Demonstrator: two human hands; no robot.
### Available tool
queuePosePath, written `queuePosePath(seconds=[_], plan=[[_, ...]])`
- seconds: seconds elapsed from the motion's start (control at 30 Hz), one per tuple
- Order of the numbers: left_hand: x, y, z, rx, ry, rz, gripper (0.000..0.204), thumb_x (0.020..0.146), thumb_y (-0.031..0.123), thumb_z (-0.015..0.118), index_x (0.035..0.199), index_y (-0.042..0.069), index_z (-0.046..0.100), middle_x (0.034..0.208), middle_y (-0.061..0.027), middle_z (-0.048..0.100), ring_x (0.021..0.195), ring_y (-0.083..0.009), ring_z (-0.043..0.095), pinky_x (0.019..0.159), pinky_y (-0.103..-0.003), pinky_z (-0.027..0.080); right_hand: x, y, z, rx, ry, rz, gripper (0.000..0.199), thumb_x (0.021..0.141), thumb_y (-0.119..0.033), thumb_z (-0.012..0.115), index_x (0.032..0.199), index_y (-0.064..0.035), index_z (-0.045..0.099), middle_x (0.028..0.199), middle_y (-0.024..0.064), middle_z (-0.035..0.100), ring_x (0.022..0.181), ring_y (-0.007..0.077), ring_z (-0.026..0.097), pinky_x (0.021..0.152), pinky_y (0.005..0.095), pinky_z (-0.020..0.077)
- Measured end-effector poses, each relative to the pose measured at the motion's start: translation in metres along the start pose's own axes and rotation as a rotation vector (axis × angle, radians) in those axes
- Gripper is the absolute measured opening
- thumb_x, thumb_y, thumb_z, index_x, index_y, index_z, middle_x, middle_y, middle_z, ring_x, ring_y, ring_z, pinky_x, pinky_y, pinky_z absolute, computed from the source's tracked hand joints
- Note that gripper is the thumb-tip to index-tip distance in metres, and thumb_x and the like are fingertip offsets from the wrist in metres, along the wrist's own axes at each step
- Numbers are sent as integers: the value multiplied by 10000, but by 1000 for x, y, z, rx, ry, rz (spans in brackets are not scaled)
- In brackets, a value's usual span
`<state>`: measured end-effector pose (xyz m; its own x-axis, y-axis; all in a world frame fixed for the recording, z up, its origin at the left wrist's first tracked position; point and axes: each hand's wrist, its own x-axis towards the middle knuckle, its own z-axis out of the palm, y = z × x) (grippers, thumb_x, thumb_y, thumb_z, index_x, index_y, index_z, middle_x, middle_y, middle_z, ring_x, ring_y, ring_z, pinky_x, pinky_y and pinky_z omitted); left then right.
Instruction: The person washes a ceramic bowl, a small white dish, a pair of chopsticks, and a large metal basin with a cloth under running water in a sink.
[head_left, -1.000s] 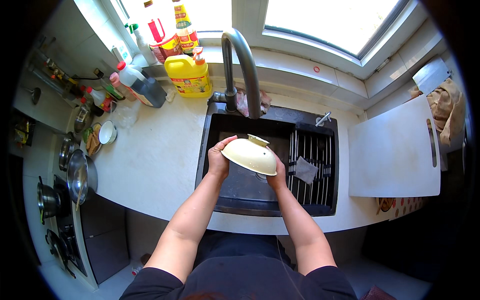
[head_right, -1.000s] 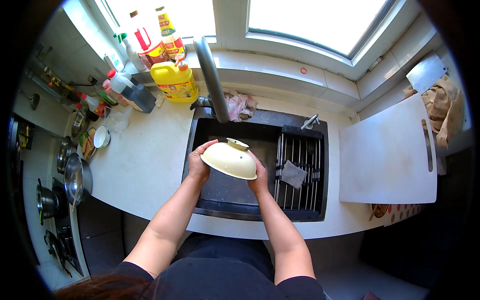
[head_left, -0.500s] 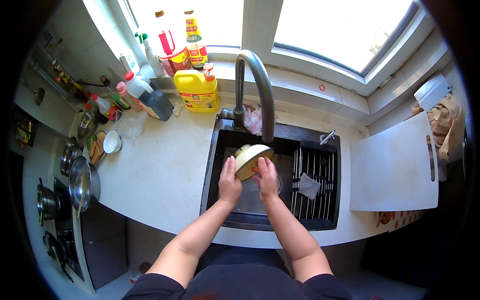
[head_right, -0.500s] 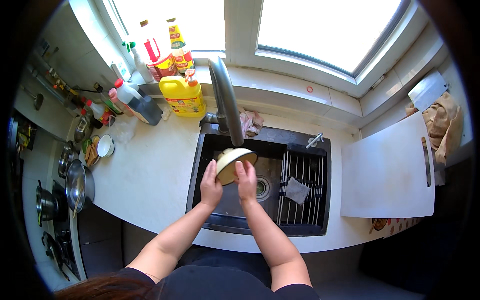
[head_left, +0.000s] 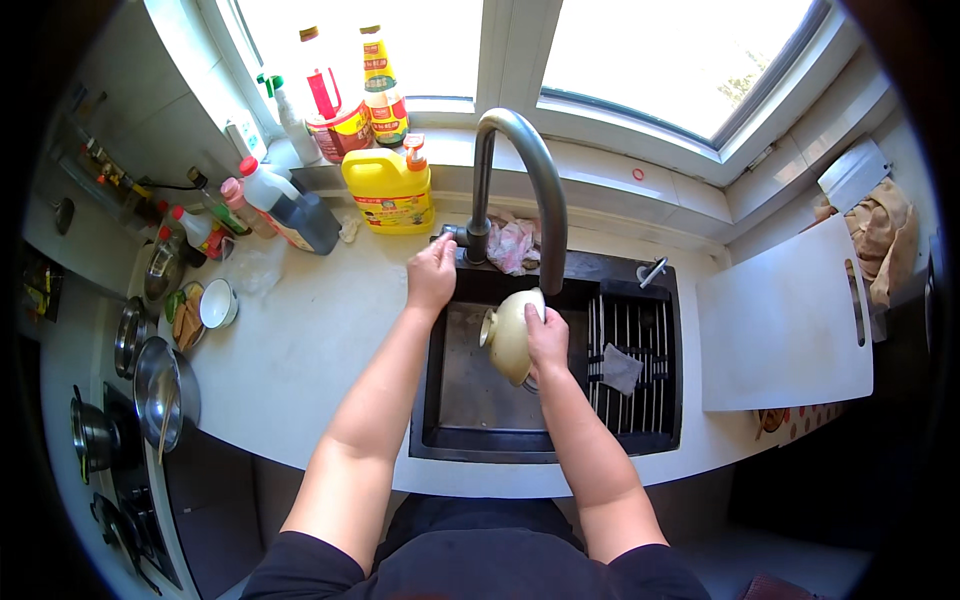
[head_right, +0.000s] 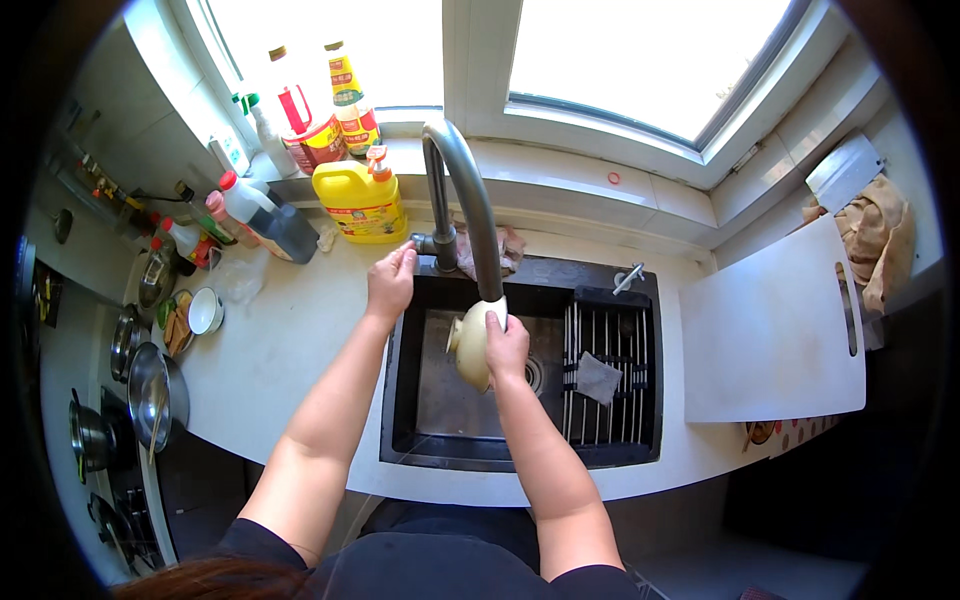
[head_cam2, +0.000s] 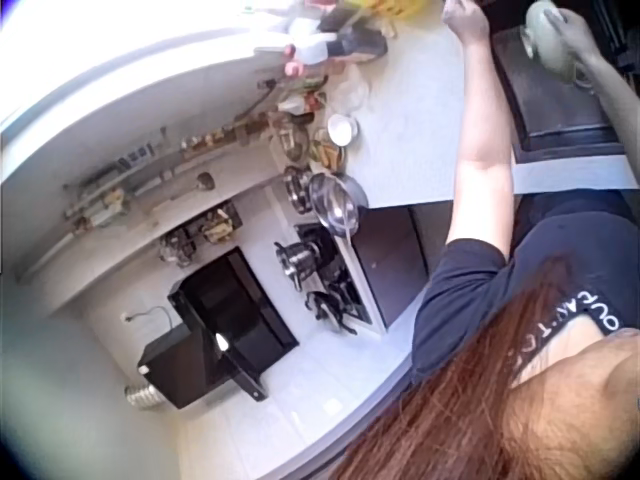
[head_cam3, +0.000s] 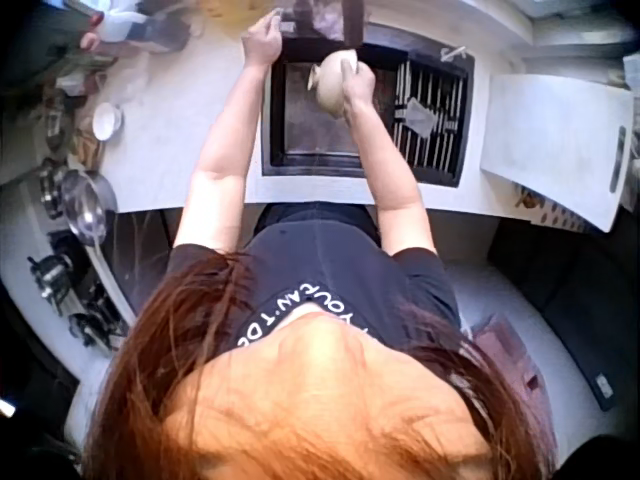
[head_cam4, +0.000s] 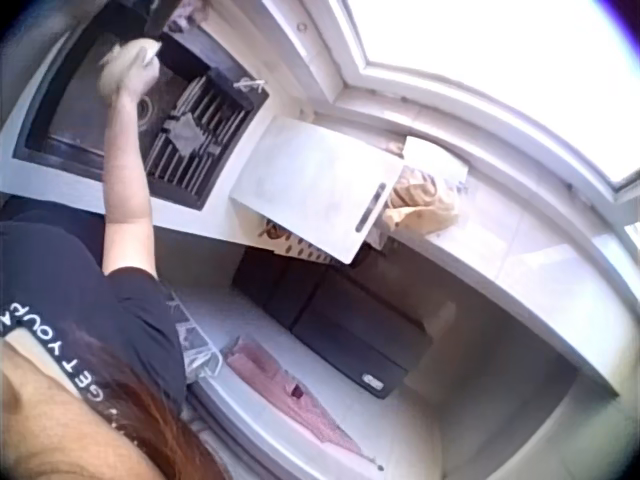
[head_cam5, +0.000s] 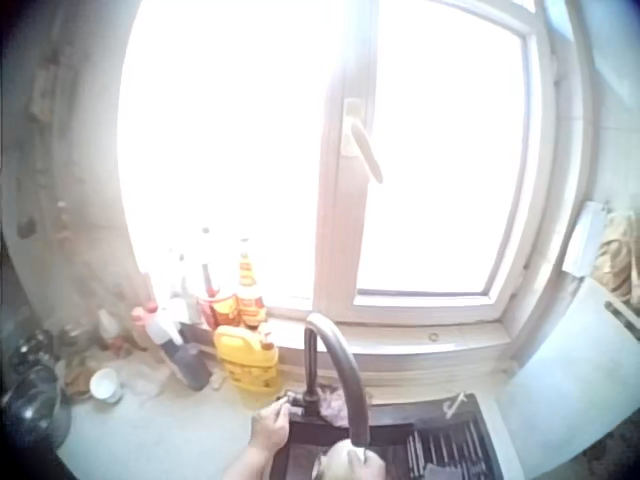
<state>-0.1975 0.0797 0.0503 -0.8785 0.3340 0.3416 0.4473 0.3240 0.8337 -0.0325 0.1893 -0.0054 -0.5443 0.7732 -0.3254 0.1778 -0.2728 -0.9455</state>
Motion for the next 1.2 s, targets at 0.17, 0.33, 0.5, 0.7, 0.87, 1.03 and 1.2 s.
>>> queuePosePath(seconds=[0.17, 0.33, 0.5, 0.7, 0.87, 1.03, 1.2], plan=[[10, -29, 5, 54, 69, -159, 295, 892, 201, 521, 1068, -14, 618, 872, -144, 675, 825, -148, 651, 723, -279, 490, -5, -2, 9, 49, -16, 27, 281, 871, -239, 583, 820, 35, 618, 694, 30, 592, 630, 84, 495, 602, 277, 419], [12, -41, 3, 45, 84, -126, 309, 889, 215, 524, 1078, -12, 612, 889, -147, 675, 807, -170, 652, 730, -277, 489, -14, -10, 12, -12, 21, -35, 334, 878, -276, 571, 756, 32, 615, 620, 17, 561, 575, 80, 447, 554, 286, 397], [-8, -12, 4, -85, -25, -131, 308, 877, 214, 546, 1070, -17, 612, 948, -168, 658, 871, -206, 638, 783, -294, 479, -18, -18, 9, -196, 95, -79, 360, 865, -306, 591, 705, 17, 607, 598, 21, 547, 569, 84, 450, 534, 282, 390], [-74, -40, 42, -333, -303, -595, 497, 907, 341, 513, 1268, 3, 461, 1207, -126, 549, 1107, -161, 498, 948, -284, 361, -18, -29, -11, -325, 87, -53, 413, 852, -396, 608, 666, -27, 614, 611, 0, 567, 529, 79, 469, 519, 254, 389], [-99, -20, 28, -723, -613, -1245, 513, 892, 506, 460, 1043, 35, 598, 992, -64, 622, 917, -194, 573, 842, -347, 428, 6, -3, -51, 3, 50, -7, 431, 847, -373, 617, 646, 7, 593, 554, 5, 525, 510, 67, 426, 495, 270, 373], [-134, -45, 47, -634, -418, -860, 437, 891, 466, 498, 873, 51, 635, 782, -41, 637, 711, -172, 592, 651, -313, 451, 14, 30, -63, -561, 154, -322, 409, 869, -357, 550, 1040, 12, 595, 1011, 187, 598, 935, 258, 569, 840, 348, 435], [-156, -11, 61, 143, -257, -329, 412, 883, 408, 472, 671, 62, 547, 719, -178, 606, 693, -403, 563, 588, -473, 428, -9, 67, -4, -504, -119, -389, 435, 901, -315, 468, 1177, 22, 451, 1169, 268, 488, 1070, 417, 457, 922, 436, 353]])
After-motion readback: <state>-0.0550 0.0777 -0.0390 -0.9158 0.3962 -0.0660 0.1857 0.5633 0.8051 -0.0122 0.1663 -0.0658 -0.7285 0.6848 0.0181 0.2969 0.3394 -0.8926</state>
